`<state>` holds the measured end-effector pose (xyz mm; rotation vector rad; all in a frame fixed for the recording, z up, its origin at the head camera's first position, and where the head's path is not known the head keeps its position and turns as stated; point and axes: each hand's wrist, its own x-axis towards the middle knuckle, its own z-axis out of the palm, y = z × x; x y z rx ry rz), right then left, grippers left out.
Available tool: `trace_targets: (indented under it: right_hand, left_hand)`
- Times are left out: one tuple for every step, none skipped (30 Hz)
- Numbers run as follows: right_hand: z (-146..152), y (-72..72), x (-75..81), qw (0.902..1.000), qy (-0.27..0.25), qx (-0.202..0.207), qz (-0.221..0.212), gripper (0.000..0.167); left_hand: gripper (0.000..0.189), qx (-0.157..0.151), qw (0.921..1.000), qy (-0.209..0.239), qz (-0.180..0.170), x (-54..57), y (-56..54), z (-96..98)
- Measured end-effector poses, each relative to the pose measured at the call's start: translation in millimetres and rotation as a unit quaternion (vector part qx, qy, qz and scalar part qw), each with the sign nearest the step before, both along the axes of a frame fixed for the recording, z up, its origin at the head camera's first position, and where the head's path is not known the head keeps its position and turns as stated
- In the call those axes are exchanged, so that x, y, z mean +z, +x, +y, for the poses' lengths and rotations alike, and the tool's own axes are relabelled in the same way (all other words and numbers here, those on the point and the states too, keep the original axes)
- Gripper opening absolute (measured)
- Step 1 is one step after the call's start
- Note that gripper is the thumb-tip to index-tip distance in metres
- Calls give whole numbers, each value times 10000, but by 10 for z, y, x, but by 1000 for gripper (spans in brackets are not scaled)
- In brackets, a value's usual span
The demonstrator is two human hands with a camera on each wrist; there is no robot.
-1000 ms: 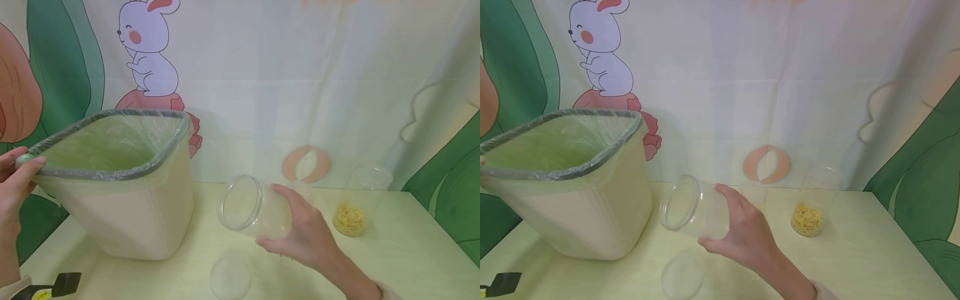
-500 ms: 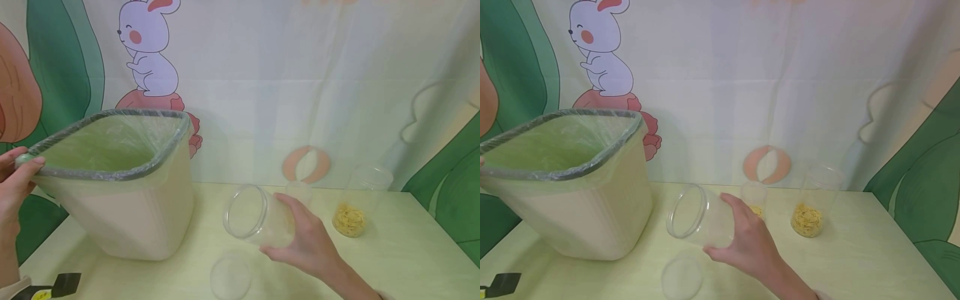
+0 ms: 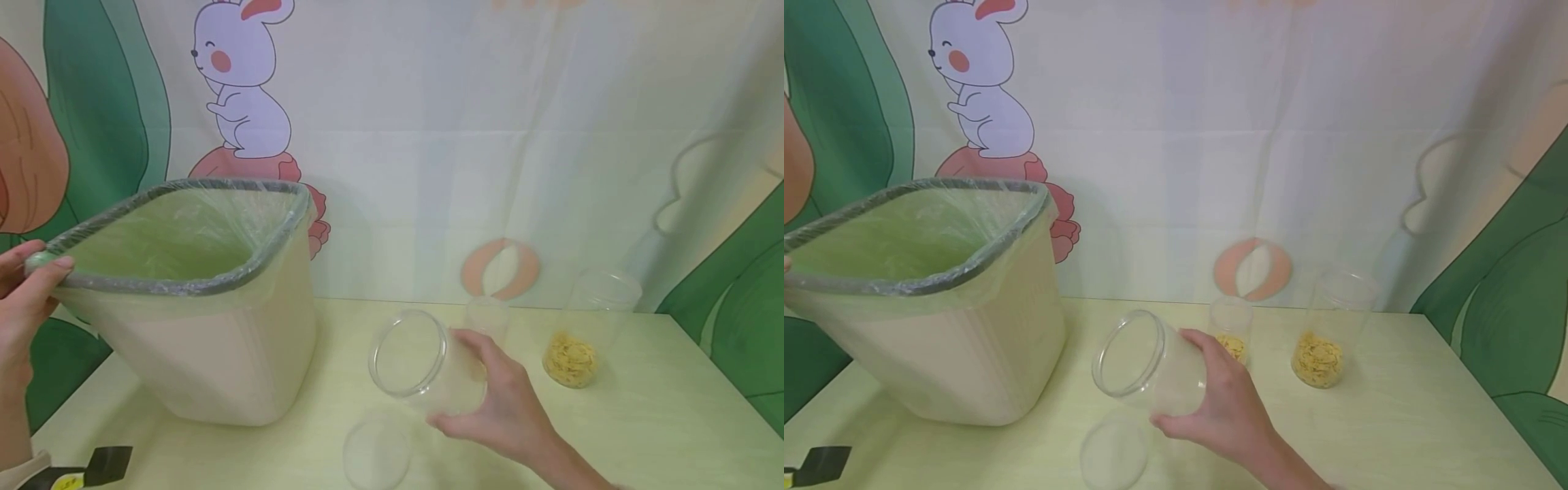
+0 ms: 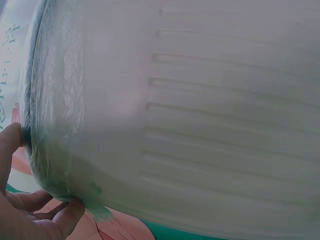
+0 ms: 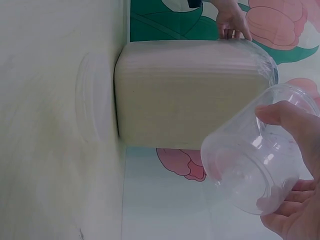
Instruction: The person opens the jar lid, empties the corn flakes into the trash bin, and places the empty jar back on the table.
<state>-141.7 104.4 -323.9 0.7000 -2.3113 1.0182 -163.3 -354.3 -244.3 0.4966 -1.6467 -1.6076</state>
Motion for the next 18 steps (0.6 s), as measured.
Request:
trace_targets:
  right_hand:
    - [3,4,-7,10000,-30,7,-34,87]
    - [6,6,-16,10000,-57,15,-52,86]
    - [9,7,-25,9999,-72,5,-82,86]
    - [14,8,-34,9999,-95,22,-113,86]
    - [19,11,-44,9998,-112,33,-149,86]
    - [23,13,-53,9998,-123,54,-153,86]
    - [27,13,-62,9997,-148,97,-157,86]
    - [31,13,-70,9996,-175,124,-189,86]
    - [35,13,-79,9994,-201,156,-222,85]
    - [39,14,-85,9991,-236,192,-278,85]
    - [43,14,-92,9988,-279,225,-340,85]
    - [46,15,-98,9983,-322,271,-408,85]
    - [48,17,-104,9975,-384,304,-515,85]
    - [51,18,-110,9966,-430,322,-623,84]
    - [54,19,-117,9958,-463,343,-709,84]
    - [56,21,-124,9949,-492,356,-805,84]
    - [58,23,-133,9941,-514,366,-879,84]
    - [60,25,-142,9933,-537,370,-955,83]
  left_hand:
    - [23,13,10000,-2,-14,-2,-1,0]
    - [23,16,10000,-24,-20,-4,-1,-1]
    - [23,28,10000,-31,-28,-2,1,4]
    - [23,34,10000,-23,-34,2,3,11]
    - [23,36,10000,-28,-42,9,9,22]
    - [23,59,10000,-38,-68,17,15,38]
    - [23,86,9999,-45,-93,28,21,57]
    - [23,92,9999,-37,-103,41,29,76]
    - [23,112,9998,-59,-132,52,39,95]
    - [23,127,9998,-82,-149,62,48,113]
    - [23,149,9997,-113,-167,71,56,130]
    - [24,177,9995,-150,-191,78,62,145]
    - [24,176,9995,-161,-193,84,70,154]
    - [24,173,9995,-193,-194,88,76,160]
    - [24,192,9993,-245,-214,89,79,165]
    - [24,201,9991,-287,-235,90,82,168]
    - [24,196,9991,-289,-228,91,83,166]
    - [24,191,9991,-301,-230,90,83,165]
